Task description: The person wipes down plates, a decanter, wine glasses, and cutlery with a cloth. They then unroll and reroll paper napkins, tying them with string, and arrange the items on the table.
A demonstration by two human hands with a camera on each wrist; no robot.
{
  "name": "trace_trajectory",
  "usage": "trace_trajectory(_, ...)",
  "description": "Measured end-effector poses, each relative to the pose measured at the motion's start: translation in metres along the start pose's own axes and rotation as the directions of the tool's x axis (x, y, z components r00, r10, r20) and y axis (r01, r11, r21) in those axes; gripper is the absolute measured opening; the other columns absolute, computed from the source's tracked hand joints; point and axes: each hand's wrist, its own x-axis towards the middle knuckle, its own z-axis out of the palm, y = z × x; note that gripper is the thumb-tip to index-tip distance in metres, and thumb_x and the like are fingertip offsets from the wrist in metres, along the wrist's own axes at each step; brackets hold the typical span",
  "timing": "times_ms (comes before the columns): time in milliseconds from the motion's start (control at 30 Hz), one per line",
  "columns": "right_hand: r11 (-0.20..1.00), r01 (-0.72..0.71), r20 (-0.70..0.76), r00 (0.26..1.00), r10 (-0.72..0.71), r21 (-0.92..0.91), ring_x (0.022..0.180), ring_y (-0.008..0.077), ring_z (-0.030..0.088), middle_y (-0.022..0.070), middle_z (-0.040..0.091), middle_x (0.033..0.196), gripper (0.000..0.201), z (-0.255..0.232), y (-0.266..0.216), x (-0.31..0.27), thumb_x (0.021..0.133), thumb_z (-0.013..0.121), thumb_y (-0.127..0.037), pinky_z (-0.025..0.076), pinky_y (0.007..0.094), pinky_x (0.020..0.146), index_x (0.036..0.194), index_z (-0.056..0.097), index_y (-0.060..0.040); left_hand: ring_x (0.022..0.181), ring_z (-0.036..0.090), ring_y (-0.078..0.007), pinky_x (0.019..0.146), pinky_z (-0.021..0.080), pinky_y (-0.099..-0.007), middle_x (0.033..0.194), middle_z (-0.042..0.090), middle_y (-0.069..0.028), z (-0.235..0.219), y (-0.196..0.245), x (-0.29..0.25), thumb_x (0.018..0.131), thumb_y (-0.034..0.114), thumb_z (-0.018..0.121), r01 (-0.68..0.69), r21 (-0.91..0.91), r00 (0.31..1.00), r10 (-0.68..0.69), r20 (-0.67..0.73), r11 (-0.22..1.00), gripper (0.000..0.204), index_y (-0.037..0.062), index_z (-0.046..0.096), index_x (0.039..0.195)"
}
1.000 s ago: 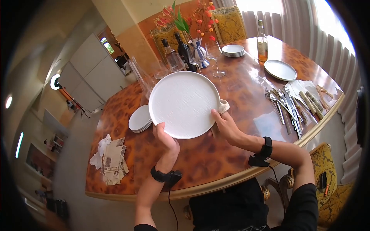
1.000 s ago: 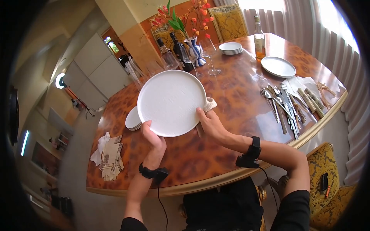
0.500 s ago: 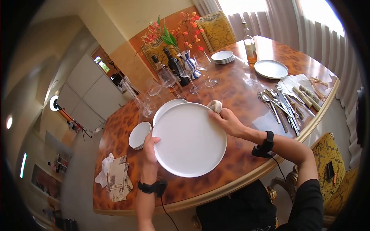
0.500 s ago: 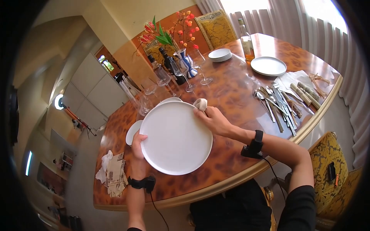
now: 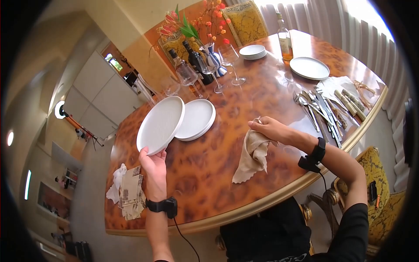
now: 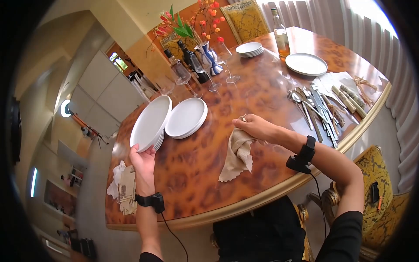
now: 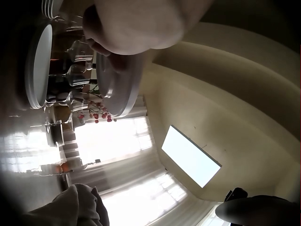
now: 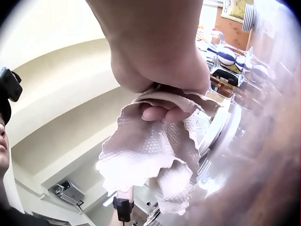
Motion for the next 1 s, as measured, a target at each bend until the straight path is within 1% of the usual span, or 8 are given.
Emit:
trace_trajectory(133, 0.981, 0.089, -0.032, 0.995, -0.096, -0.17, 0.066, 0.0189, 0.061, 0.0086, 0.062, 0.071, 0.047, -0.005, 0.026, 0.014, 0.099, 0.048, -0.043, 0.049, 0.0359, 0.062, 0.089, 0.063, 0.0, 0.084, 0.067, -0.0274, 0.068, 0.047, -0.036, 0.107, 0.066, -0.0118, -0.009, -0.015, 0.009, 0.094, 0.026, 0.041, 0.071, 0.076, 0.996, -0.074, 0.043, 0.995, 0.04, 0.007, 0.049, 0.128)
trace_trajectory(200, 0.869, 0.159, 0.051, 0.987, -0.153, -0.468, 0.076, 0.0308, 0.063, 0.0214, 0.065, 0.079, 0.049, -0.007, 0.02, 0.005, 0.095, 0.051, -0.042, 0.048, 0.0416, 0.073, 0.092, 0.063, 0.0053, 0.086, 0.067, -0.0274, 0.069, 0.047, -0.0355, 0.109, 0.066, -0.0114, -0.016, -0.027, 0.018, 0.097, 0.028, 0.038, 0.099, 0.079, 0.993, -0.104, 0.061, 0.992, 0.039, 0.0085, 0.048, 0.13)
trace_trajectory(233, 0.822, 0.093, 0.029, 0.995, -0.093, -0.562, 0.077, 0.0363, 0.062, 0.028, 0.064, 0.084, 0.05, -0.006, 0.012, -0.002, 0.093, 0.053, -0.042, 0.048, 0.0427, 0.073, 0.09, 0.064, 0.0059, 0.086, 0.067, -0.0272, 0.069, 0.047, -0.035, 0.109, 0.066, -0.0111, -0.015, -0.032, 0.02, 0.098, 0.029, 0.037, 0.114, 0.102, 0.993, -0.117, 0.032, 0.988, 0.039, 0.0087, 0.048, 0.13)
trace_trajectory(333, 0.786, 0.074, 0.055, 0.997, -0.051, -0.614, 0.076, 0.0383, 0.062, 0.0282, 0.065, 0.085, 0.052, -0.011, 0.023, 0.003, 0.092, 0.053, -0.044, 0.048, 0.0444, 0.073, 0.09, 0.065, 0.0064, 0.083, 0.066, -0.0258, 0.069, 0.047, -0.0353, 0.111, 0.065, -0.0097, -0.011, -0.048, 0.028, 0.1, 0.031, 0.035, 0.121, 0.146, 0.993, -0.12, -0.013, 0.982, 0.039, 0.0094, 0.049, 0.13)
trace_trajectory(467, 0.772, 0.034, 0.032, 0.999, -0.017, -0.634, 0.069, 0.0351, 0.061, 0.0253, 0.063, 0.077, 0.051, -0.018, 0.032, -0.001, 0.092, 0.054, -0.044, 0.047, 0.0443, 0.069, 0.09, 0.064, 0.0061, 0.078, 0.063, -0.0226, 0.064, 0.051, -0.0353, 0.107, 0.064, -0.0109, -0.003, -0.065, 0.056, 0.099, 0.029, 0.035, 0.085, 0.249, 0.996, -0.086, -0.007, 0.965, 0.039, 0.007, 0.049, 0.128)
trace_trajectory(533, 0.886, 0.27, 0.012, 0.958, -0.287, -0.376, 0.063, 0.0236, 0.054, 0.0135, 0.059, 0.066, 0.047, -0.02, 0.048, 0.001, 0.094, 0.053, -0.041, 0.045, 0.0408, 0.064, 0.084, 0.061, 0.0043, 0.077, 0.063, -0.0222, 0.063, 0.052, -0.0352, 0.105, 0.064, -0.0118, 0.004, -0.073, 0.065, 0.099, 0.028, 0.035, 0.082, 0.297, 0.996, -0.087, 0.003, 0.951, 0.038, 0.0062, 0.049, 0.127)
trace_trajectory(633, 0.963, 0.135, 0.088, 0.989, -0.118, -0.232, 0.065, 0.0132, 0.045, 0.0027, 0.05, 0.066, 0.042, -0.031, 0.052, 0.003, 0.097, 0.053, -0.038, 0.042, 0.0361, 0.063, 0.079, 0.056, 0.0001, 0.075, 0.063, -0.0204, 0.062, 0.052, -0.0349, 0.098, 0.065, -0.0106, 0.013, -0.086, 0.08, 0.1, 0.028, 0.032, 0.081, 0.37, 0.996, -0.089, 0.005, 0.925, 0.037, 0.0065, 0.052, 0.122)
trace_trajectory(1000, 0.959, 0.176, 0.072, 0.984, -0.164, -0.223, 0.069, 0.0103, 0.044, -0.0004, 0.051, 0.07, 0.041, -0.028, 0.04, -0.002, 0.098, 0.054, -0.038, 0.041, 0.0337, 0.063, 0.081, 0.056, -0.0014, 0.062, 0.064, -0.0227, 0.054, 0.051, -0.0325, 0.087, 0.067, -0.0119, 0.008, -0.117, 0.101, 0.099, 0.028, 0.029, 0.087, 0.394, 0.987, -0.026, -0.159, 0.915, 0.038, 0.0057, 0.054, 0.118)
